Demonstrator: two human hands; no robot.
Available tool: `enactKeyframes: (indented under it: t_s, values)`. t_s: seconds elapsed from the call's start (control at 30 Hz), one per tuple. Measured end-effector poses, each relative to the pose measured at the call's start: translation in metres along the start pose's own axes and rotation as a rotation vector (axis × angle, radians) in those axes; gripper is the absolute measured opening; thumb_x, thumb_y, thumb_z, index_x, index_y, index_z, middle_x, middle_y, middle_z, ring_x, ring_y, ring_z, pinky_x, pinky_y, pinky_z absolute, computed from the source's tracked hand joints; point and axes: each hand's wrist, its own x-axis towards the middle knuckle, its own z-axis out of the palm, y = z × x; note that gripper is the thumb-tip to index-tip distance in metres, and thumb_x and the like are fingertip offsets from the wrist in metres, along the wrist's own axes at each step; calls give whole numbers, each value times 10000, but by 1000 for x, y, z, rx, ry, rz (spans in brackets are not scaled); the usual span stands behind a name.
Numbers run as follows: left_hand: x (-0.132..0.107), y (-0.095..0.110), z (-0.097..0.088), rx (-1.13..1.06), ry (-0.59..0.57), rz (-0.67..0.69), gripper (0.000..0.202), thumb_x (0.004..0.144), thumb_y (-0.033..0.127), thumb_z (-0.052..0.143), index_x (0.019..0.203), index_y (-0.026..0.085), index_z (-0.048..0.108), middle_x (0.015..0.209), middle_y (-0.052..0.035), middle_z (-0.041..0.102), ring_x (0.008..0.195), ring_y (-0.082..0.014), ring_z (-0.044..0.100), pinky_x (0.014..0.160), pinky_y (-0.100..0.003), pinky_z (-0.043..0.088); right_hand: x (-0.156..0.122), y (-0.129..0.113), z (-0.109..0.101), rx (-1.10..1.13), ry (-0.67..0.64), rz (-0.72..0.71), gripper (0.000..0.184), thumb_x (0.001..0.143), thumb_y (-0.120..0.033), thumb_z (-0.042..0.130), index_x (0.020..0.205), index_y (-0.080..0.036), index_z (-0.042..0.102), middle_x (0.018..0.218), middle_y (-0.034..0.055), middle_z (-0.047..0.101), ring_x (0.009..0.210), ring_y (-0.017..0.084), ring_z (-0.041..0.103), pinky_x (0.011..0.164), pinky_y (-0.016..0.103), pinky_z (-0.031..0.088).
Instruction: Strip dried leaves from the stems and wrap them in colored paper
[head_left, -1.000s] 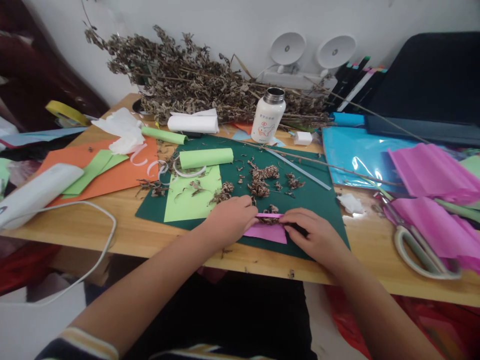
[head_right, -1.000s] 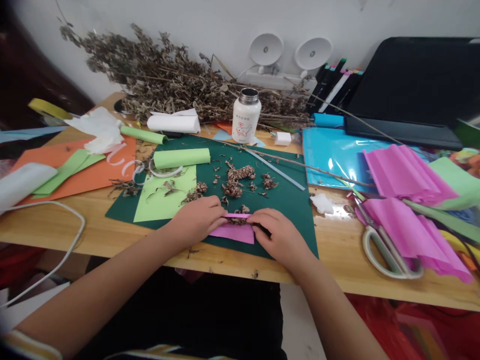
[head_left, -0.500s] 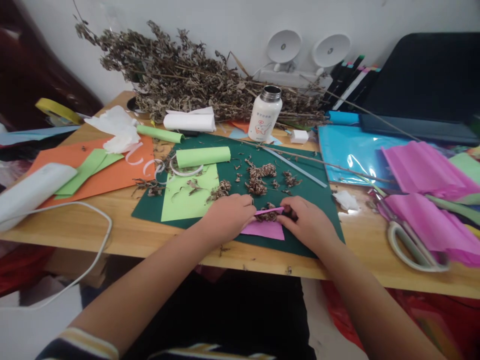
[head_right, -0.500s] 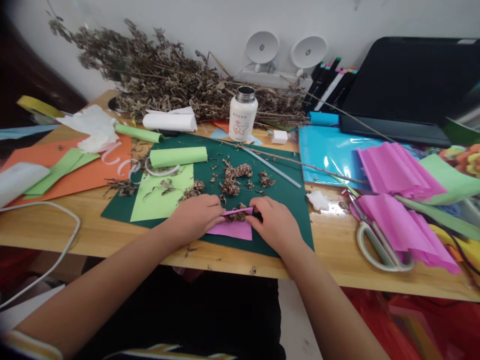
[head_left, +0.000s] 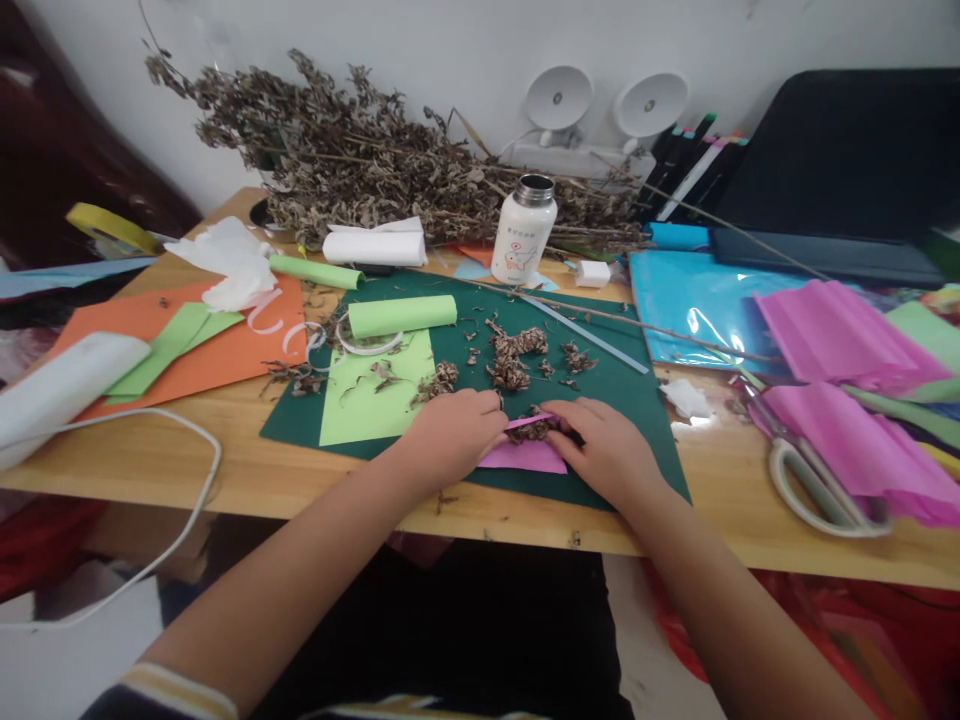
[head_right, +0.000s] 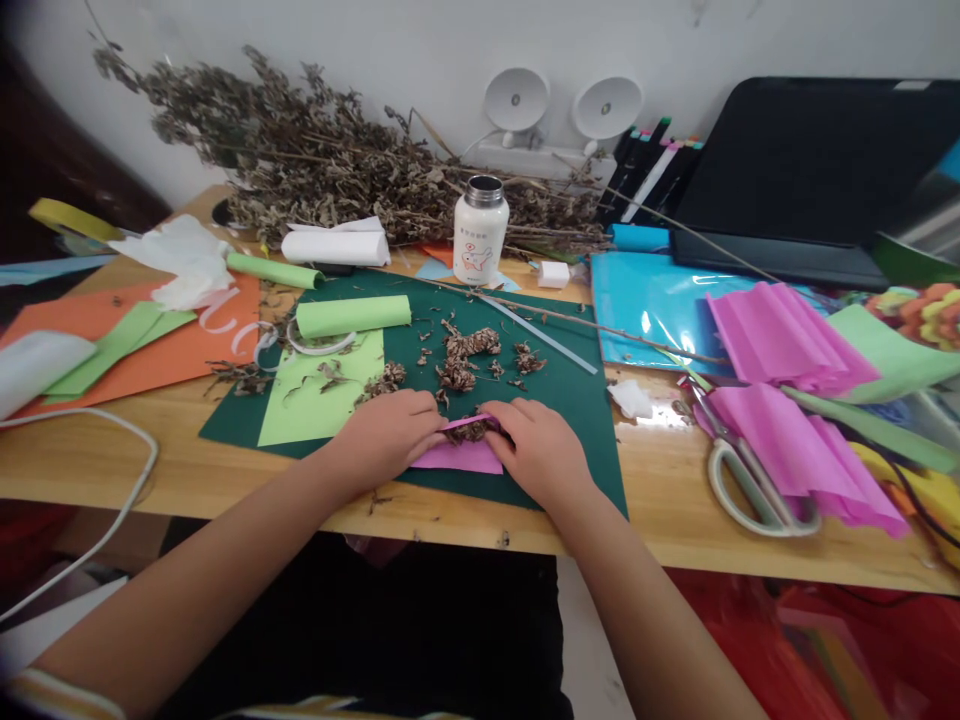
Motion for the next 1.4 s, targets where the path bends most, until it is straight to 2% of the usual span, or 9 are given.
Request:
enactKeyframes:
  t_s: [0.13,0.23,0.43,0.57,0.77,0.93,1.1,1.27,1.4]
  values:
    - [-2,0,1,-18,-7,-29,274,819,330,309,790,178,536,805,-21,502,721,-132,463,592,-245,356,0,1,0,-15,93,-99,242,742,-217,466,964,-189,559,927,74,555,852,190,489,723,319,407]
    - [-3,0,2,-18,-18,-45,285,822,339,296,805,180,532,813,-25,499,729,-133,465,606,-249,360,0,1,0,4,113,-217,200,762,-189,440,906,-187,580,937,55,577,842,166,499,730,307,404]
    - [-2,0,6,-58,52,-55,251,820,328,313,824,172,510,817,-30,499,759,-132,453,650,-249,362,-1,-1,-1,-61,64,-277,198,787,-189,417,869,-178,597,892,41,613,797,162,524,667,289,410]
    - [-3,-1,5,6,45,-9,299,832,319,273,753,171,520,762,-30,500,715,-136,447,621,-259,349,-3,-3,-2,-153,40,-304,218,800,-181,393,882,-180,595,918,42,607,798,164,521,660,289,406]
    - [-5,1,1,5,23,79,342,824,370,278,794,168,553,744,-39,527,707,-145,465,608,-263,350,-10,-4,-6,-209,-1,-371,249,790,-162,400,971,-157,571,992,66,586,843,180,504,692,310,410]
    - [-13,-2,-10,-158,-34,46,325,834,297,282,855,173,581,818,-41,558,775,-136,483,699,-254,368,-12,-7,-10,-147,8,-370,283,795,-224,406,1010,-124,561,992,80,585,859,184,498,746,320,418]
    - [-12,-15,-24,-344,-144,72,228,807,239,358,893,183,562,852,-25,542,793,-109,484,706,-211,372,-7,-8,-12,-30,20,-311,243,803,-196,389,923,-165,598,925,52,600,821,156,499,747,297,423]
    - [-8,-22,-36,-377,-263,105,212,753,180,431,939,192,530,873,-24,523,799,-117,482,697,-212,368,0,-9,-9,32,-39,-262,210,802,-224,396,834,-175,598,869,47,603,814,162,501,726,304,416]
    - [-7,-21,-38,-329,-276,93,249,755,183,424,988,214,508,867,-21,529,795,-124,490,676,-216,364,3,-9,-6,72,-53,-184,165,774,-255,445,829,-172,576,858,55,593,782,169,502,697,310,418]
